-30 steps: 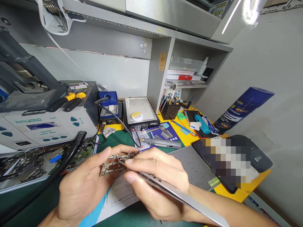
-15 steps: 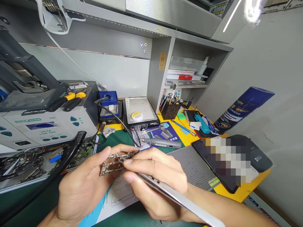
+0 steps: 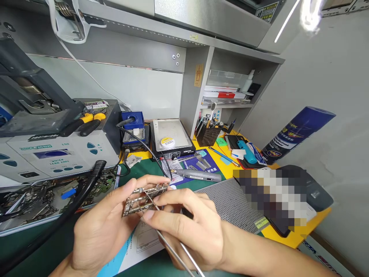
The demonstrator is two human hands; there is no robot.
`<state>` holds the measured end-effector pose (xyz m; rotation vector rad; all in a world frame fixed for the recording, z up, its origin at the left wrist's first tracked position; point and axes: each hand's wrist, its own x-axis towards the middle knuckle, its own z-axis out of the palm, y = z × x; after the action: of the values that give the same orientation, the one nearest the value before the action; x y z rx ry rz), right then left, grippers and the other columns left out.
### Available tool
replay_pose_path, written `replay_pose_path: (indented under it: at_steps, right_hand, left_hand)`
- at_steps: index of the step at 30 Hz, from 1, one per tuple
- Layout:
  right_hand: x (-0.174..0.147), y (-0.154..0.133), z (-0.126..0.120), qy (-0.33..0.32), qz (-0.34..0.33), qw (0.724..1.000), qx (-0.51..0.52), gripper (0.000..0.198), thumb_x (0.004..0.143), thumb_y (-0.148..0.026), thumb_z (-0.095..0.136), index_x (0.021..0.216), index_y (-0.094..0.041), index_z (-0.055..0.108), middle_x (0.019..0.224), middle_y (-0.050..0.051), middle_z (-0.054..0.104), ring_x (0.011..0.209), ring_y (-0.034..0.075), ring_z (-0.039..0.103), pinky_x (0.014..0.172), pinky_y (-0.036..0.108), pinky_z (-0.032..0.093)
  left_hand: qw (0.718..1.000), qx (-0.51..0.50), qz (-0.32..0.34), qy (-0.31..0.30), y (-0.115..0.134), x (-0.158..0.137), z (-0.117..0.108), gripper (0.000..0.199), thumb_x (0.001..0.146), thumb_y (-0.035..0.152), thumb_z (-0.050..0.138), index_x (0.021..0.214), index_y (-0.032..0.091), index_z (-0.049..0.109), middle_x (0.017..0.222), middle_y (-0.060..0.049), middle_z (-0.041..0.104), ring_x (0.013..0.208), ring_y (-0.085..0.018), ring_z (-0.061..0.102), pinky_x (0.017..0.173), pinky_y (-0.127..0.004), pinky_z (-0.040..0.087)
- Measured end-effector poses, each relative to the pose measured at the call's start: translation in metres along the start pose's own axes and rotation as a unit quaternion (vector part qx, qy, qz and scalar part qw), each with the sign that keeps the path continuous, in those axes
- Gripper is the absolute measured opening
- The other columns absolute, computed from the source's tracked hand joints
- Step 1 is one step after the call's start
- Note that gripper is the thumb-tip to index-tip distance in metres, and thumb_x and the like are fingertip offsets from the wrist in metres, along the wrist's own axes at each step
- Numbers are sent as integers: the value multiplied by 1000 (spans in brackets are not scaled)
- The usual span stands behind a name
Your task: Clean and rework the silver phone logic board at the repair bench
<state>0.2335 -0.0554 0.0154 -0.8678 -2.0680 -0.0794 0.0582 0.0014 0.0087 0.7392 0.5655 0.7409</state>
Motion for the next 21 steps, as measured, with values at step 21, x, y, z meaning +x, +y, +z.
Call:
replay_pose_path:
  at_steps: [21]
  right_hand:
    - [-11, 9, 11, 26, 2, 999, 39, 48, 71, 7, 64, 118, -4, 62, 109, 15, 69, 99, 18, 66, 81, 28, 59]
  left_hand:
    - [997, -73, -33, -22, -2, 8, -5, 39, 94, 41, 49, 105, 12, 73, 96, -12, 72, 86, -27, 67, 69, -34, 53]
